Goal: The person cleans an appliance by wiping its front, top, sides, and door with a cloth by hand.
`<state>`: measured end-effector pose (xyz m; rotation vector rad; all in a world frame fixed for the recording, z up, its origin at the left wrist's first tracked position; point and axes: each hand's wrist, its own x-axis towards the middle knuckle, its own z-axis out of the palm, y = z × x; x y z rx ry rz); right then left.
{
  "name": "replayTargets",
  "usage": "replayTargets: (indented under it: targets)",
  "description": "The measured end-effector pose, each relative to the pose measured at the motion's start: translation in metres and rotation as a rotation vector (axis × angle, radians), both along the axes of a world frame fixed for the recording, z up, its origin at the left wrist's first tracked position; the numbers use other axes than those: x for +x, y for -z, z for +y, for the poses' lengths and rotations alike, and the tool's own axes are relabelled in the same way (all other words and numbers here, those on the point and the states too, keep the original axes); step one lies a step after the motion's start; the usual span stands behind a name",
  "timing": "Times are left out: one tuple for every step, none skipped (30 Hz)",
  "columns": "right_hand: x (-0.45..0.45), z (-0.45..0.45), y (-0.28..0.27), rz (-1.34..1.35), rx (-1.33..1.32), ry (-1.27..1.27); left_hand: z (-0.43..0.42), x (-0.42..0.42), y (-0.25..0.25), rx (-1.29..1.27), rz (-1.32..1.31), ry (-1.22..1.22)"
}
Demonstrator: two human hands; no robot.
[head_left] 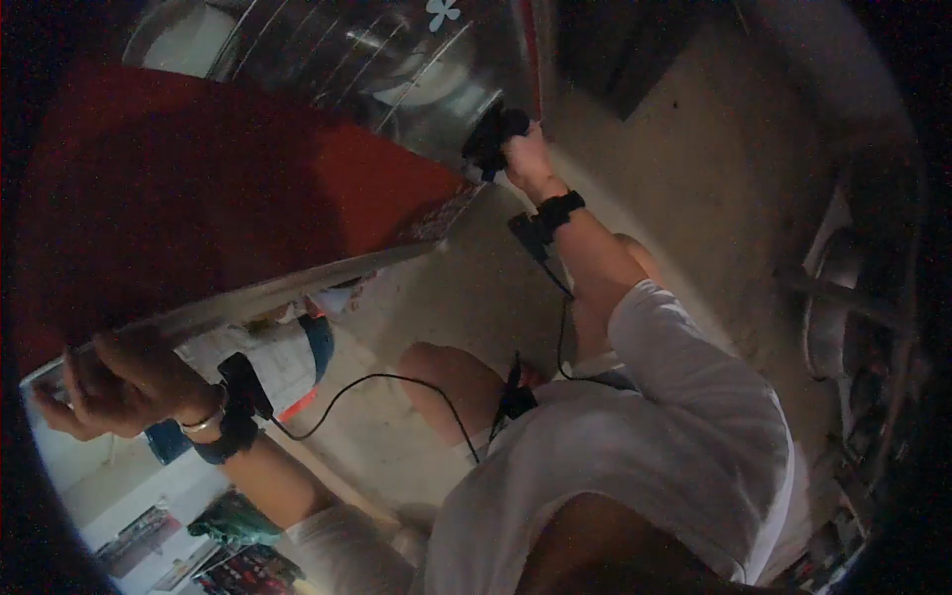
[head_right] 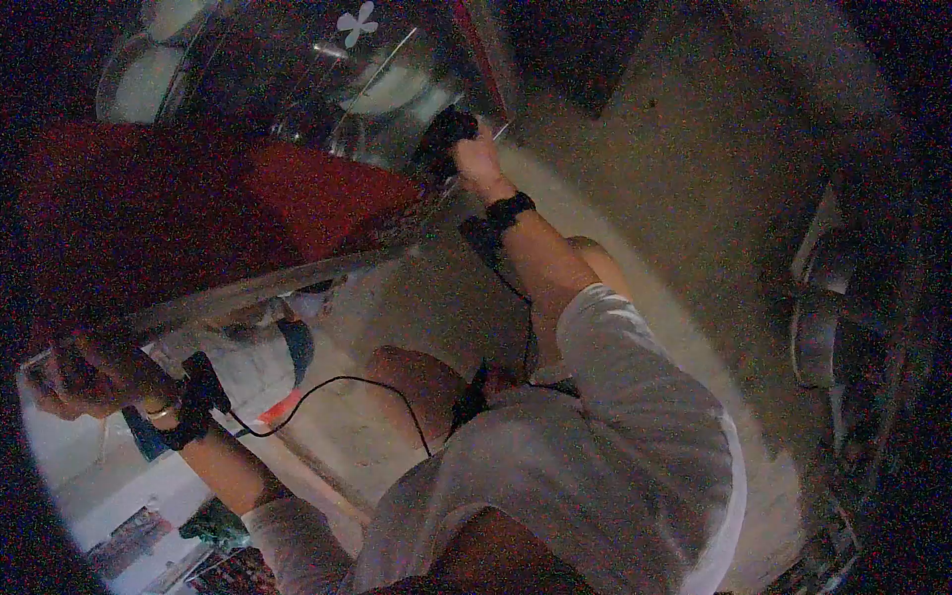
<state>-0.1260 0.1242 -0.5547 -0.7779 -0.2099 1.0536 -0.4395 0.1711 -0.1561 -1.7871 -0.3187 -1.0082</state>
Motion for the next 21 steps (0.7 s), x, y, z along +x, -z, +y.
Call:
replayTargets:
  targets:
    - [0.0,0.0,-0.005,0.004,0.001,0.003,-0.002,0.007,0.001,-0.054,-0.037,0.061]
    - [-0.001,0.002,-0.01,-0.086,-0.071,0.048,-0.001,0.008,0.002,-0.082,-0.056,0.092]
    - [-0.002,0.002,-0.016,-0.174,-0.143,0.094,0.0,0.009,0.003,-0.11,-0.075,0.123]
    - [-0.001,0.004,-0.01,-0.171,-0.143,0.096,-0.001,0.008,0.002,-0.133,-0.079,0.129]
    - [0.0,0.009,0.0,-0.25,-0.201,0.118,-0.002,0.007,0.003,-0.144,-0.079,0.132]
    - [0.0,0.011,0.009,-0.329,-0.26,0.14,-0.003,0.007,0.004,-0.155,-0.08,0.135]
    - [0.0,0.011,0.011,-0.327,-0.26,0.141,-0.005,0.008,0.006,-0.181,-0.125,0.105]
    - [-0.001,0.011,0.013,-0.434,-0.304,0.229,-0.005,0.011,0.006,-0.193,-0.147,0.09]
    - [-0.001,0.011,0.015,-0.541,-0.346,0.318,-0.006,0.015,0.006,-0.206,-0.168,0.075]
    - [0.0,0.008,0.007,-0.54,-0.346,0.318,-0.005,0.022,0.003,-0.199,-0.169,0.231]
    - [0.003,0.002,-0.008,-0.751,-0.482,0.443,-0.004,0.022,0.003,-0.196,-0.171,0.309]
    - [0.004,-0.004,-0.023,-0.961,-0.618,0.569,-0.003,0.023,0.002,-0.191,-0.169,0.387]
    - [0.003,-0.007,-0.031,-0.961,-0.619,0.568,-0.003,0.02,0.002,-0.158,-0.133,0.346]
    - [0.001,-0.009,-0.039,-0.976,-0.693,0.419,-0.001,0.018,0.003,-0.142,-0.116,0.325]
    - [0.0,-0.01,-0.043,-0.986,-0.764,0.267,-0.001,0.017,0.003,-0.127,-0.099,0.306]
    - [0.001,-0.011,-0.041,-0.987,-0.765,0.267,-0.001,0.019,0.003,-0.139,-0.142,0.328]
    - [0.0,-0.011,-0.04,-0.911,-0.71,0.257,-0.002,0.018,0.003,-0.145,-0.162,0.337]
    - [0.0,-0.012,-0.039,-0.834,-0.656,0.246,-0.002,0.018,0.003,-0.151,-0.182,0.347]
    - [-0.003,-0.017,-0.045,-0.834,-0.657,0.244,-0.005,0.015,0.004,-0.176,-0.15,0.251]
    - [-0.008,-0.025,-0.059,-0.744,-0.526,0.175,-0.006,0.015,0.005,-0.191,-0.135,0.205]
    - [-0.012,-0.029,-0.066,-0.653,-0.398,0.109,-0.006,0.015,0.006,-0.206,-0.118,0.159]
